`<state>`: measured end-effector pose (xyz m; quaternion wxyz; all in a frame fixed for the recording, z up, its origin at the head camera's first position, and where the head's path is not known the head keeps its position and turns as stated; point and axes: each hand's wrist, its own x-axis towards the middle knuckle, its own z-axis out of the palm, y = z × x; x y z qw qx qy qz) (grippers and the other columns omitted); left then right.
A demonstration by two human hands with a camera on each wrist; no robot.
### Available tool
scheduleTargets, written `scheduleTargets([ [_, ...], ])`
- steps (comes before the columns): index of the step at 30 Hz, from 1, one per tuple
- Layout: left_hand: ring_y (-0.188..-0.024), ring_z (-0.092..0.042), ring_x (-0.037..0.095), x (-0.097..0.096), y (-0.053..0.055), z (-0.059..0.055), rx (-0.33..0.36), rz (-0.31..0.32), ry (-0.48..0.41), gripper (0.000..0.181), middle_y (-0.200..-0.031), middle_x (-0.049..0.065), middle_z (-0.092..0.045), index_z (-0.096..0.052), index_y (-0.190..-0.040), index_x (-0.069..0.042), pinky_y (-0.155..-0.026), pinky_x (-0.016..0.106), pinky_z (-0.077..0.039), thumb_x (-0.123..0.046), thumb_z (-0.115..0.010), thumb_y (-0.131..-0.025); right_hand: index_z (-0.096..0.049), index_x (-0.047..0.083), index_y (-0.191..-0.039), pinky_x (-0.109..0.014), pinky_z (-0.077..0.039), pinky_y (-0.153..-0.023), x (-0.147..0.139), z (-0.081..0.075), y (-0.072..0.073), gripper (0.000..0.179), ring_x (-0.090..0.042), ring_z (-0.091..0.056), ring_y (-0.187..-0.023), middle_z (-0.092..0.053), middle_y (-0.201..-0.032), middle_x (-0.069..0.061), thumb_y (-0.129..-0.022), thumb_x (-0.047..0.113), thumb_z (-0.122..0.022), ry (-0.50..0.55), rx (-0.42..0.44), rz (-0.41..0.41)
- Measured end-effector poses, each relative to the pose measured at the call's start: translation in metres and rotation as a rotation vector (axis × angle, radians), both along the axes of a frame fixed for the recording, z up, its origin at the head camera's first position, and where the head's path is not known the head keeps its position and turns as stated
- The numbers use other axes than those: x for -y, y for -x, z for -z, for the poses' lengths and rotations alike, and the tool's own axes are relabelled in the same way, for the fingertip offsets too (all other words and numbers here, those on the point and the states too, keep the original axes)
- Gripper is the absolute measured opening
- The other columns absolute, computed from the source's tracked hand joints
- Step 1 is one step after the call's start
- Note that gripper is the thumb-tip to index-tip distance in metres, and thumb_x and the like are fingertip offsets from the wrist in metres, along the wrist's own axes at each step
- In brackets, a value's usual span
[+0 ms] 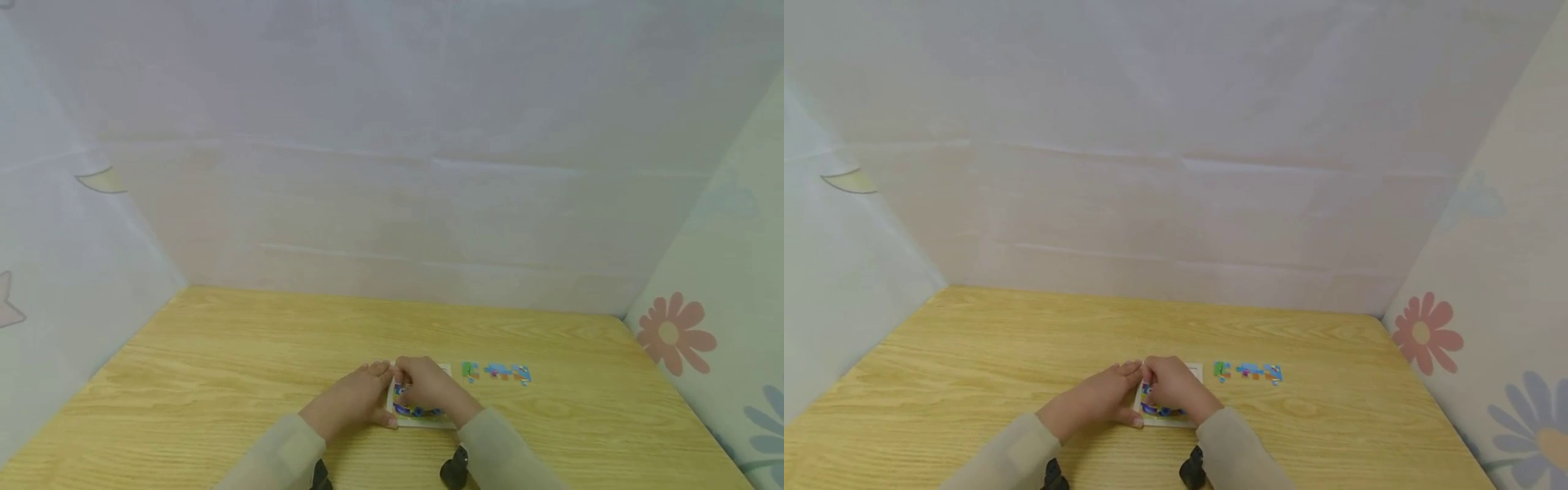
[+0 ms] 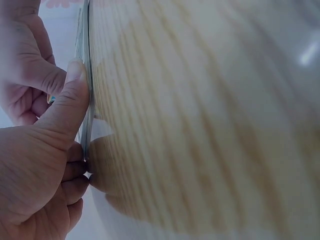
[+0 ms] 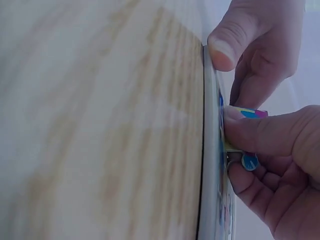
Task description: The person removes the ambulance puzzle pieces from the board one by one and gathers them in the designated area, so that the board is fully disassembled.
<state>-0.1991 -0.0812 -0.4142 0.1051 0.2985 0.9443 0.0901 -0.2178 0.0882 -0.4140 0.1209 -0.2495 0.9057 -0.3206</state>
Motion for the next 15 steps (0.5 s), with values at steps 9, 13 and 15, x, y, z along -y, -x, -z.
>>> scheduleTargets([
  [9,-0.134,-0.033,0.032,-0.001,0.001,0.0,0.008,-0.007,0.008,0.091,-0.146,0.017,-0.035,-0.038,-0.138,0.002,-0.112,0.044,-0.027,-0.055,-0.065,-0.073,-0.048,0.009,-0.076,-0.019,-0.037,-0.054,-0.006,0.007,0.003,0.026,-0.008,-0.041,-0.062,-0.045,-0.068,0.006,-0.075,0.002,-0.074,0.058,0.004,-0.028],
  [13,-0.134,-0.033,0.031,-0.001,0.003,0.0,0.01,-0.013,0.009,0.092,-0.146,0.017,-0.035,-0.038,-0.139,0.003,-0.113,0.044,-0.027,-0.055,-0.065,-0.073,-0.052,0.011,-0.078,-0.019,-0.04,-0.054,-0.012,0.014,0.003,0.021,-0.009,-0.043,-0.063,-0.048,-0.071,0.005,-0.077,0.008,-0.073,0.113,0.033,0.012],
  [15,-0.134,-0.033,0.032,-0.001,0.003,0.001,0.011,-0.013,0.001,0.092,-0.146,0.018,-0.035,-0.038,-0.139,0.003,-0.113,0.044,-0.026,-0.055,-0.066,-0.073,-0.055,0.012,-0.08,-0.022,-0.041,-0.056,-0.015,0.017,0.003,0.017,-0.011,-0.044,-0.064,-0.05,-0.073,0.003,-0.079,0.011,-0.072,0.154,0.048,0.046],
])
